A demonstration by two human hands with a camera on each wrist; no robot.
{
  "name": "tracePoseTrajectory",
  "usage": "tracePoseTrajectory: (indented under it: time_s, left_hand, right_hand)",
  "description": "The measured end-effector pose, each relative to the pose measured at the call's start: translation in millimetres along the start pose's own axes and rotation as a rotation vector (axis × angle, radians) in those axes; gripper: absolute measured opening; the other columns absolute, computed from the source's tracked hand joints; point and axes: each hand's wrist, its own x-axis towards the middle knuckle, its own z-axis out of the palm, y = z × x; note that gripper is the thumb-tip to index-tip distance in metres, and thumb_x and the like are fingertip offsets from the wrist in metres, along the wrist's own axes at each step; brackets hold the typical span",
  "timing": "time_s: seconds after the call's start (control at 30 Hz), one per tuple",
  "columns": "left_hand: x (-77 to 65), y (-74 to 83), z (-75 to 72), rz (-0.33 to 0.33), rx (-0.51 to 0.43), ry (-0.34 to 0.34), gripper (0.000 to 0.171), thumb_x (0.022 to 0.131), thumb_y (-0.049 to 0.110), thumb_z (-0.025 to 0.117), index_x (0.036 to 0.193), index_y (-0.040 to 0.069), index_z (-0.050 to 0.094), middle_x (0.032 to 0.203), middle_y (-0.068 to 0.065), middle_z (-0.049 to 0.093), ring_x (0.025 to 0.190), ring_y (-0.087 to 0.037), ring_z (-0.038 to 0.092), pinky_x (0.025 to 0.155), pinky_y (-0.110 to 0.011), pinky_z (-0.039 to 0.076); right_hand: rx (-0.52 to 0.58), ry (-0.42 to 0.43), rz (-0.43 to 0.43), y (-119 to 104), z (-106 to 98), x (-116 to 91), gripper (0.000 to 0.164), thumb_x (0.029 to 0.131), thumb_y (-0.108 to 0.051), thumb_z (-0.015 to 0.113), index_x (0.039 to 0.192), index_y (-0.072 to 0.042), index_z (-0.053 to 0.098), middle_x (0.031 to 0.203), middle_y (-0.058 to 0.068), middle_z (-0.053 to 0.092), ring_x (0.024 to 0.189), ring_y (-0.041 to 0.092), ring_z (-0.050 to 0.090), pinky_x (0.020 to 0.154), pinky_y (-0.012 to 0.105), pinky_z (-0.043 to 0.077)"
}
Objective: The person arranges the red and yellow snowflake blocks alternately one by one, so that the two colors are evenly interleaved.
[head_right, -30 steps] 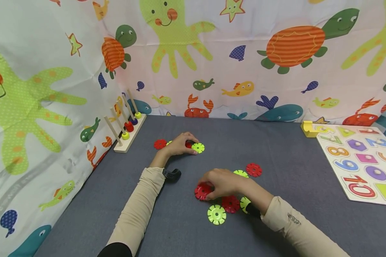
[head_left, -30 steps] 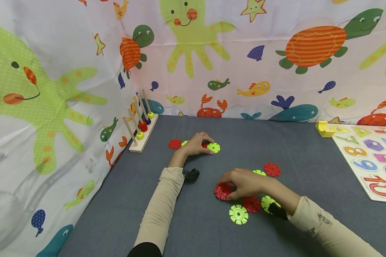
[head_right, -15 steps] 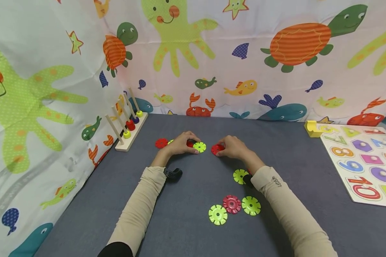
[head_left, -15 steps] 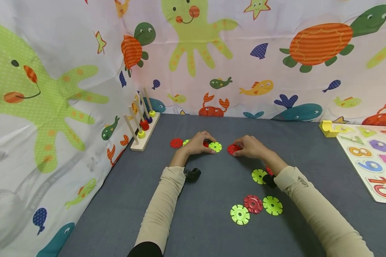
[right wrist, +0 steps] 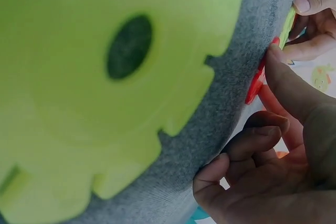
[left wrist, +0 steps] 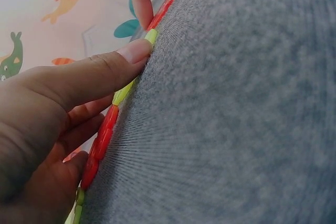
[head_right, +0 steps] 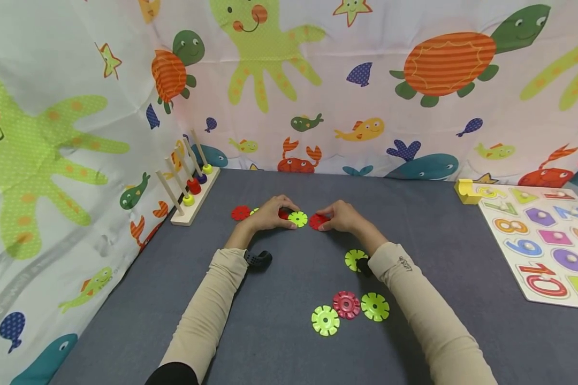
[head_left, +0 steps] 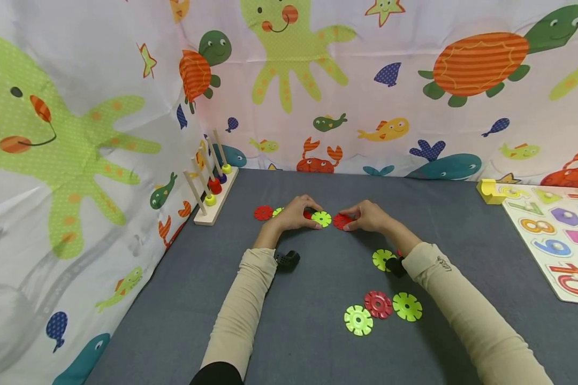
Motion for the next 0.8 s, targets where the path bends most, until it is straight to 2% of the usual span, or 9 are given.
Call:
tracePoseTrajectory:
  time_s: [0.2, 0.37, 0.47, 0.6, 0.73, 0.8]
  left_hand:
    - [0.1, 0.1, 0.0, -0.027, 0.009, -0.001, 0.045, 0.074, 0.024, 0.077, 0.114, 0.010, 0.065, 0.117, -0.009, 0.053, 0.115, -0.023, 0.043, 0.101, -0.038, 0.034]
    - [0.1, 1.4, 0.1, -0.015, 0.009, -0.005, 0.046, 0.074, 0.025, 0.078, 0.115, 0.010, 0.064, 0.118, -0.009, 0.053, 0.115, -0.024, 0.043, 0.100, -0.039, 0.034]
    - [1.0, 3.5, 1.3, -0.003, 0.003, -0.006, 0.047, 0.073, 0.025, 0.078, 0.115, 0.010, 0.064, 0.118, -0.009, 0.053, 0.115, -0.024, 0.043, 0.101, -0.039, 0.034]
    - [1.2, 4.7, 1.7, 0.018, -0.024, 0.007, 0.047, 0.074, 0.024, 0.078, 0.116, 0.009, 0.064, 0.118, -0.009, 0.054, 0.113, -0.023, 0.046, 0.100, -0.037, 0.037]
    - [2.9, 10.6, 3.6, 0.028, -0.029, 0.035, 0.046, 0.074, 0.021, 0.077, 0.116, 0.006, 0.064, 0.118, -0.009, 0.055, 0.113, -0.022, 0.049, 0.098, -0.036, 0.038]
    - [6.7, 16.4, 8.8, 0.042, -0.013, 0.026, 0.047, 0.074, 0.022, 0.077, 0.116, 0.007, 0.063, 0.118, -0.009, 0.055, 0.114, -0.022, 0.048, 0.099, -0.037, 0.037]
  right_hand:
    - [0.008, -0.009, 0.006, -4, 0, 0, 0.052, 0.080, -0.019, 0.072, 0.128, -0.008, 0.055, 0.054, -0.004, 0.028, 0.049, 0.011, 0.023, 0.049, 0.024, 0.022]
    - [0.022, -0.031, -0.054, -4, -7, -9, 0.053, 0.081, -0.018, 0.070, 0.130, -0.007, 0.052, 0.046, -0.005, 0.029, 0.042, 0.009, 0.021, 0.045, 0.022, 0.022]
    - [0.030, -0.056, -0.092, 1, -16, -25, 0.051, 0.082, -0.018, 0.069, 0.130, -0.005, 0.053, 0.045, -0.005, 0.028, 0.042, 0.008, 0.020, 0.045, 0.022, 0.022]
    - [-0.003, -0.127, -0.131, 12, -27, -56, 0.049, 0.083, -0.021, 0.068, 0.127, -0.005, 0.055, 0.049, -0.006, 0.028, 0.044, 0.006, 0.022, 0.047, 0.022, 0.026]
    - [-0.032, -0.163, -0.190, 25, -29, -82, 0.050, 0.080, -0.023, 0.070, 0.124, -0.003, 0.058, 0.053, -0.005, 0.029, 0.047, 0.005, 0.025, 0.047, 0.023, 0.026]
    - [-0.031, -0.169, -0.209, 33, -28, -92, 0.050, 0.078, -0.022, 0.072, 0.122, -0.003, 0.059, 0.055, -0.005, 0.031, 0.048, 0.005, 0.027, 0.047, 0.022, 0.025]
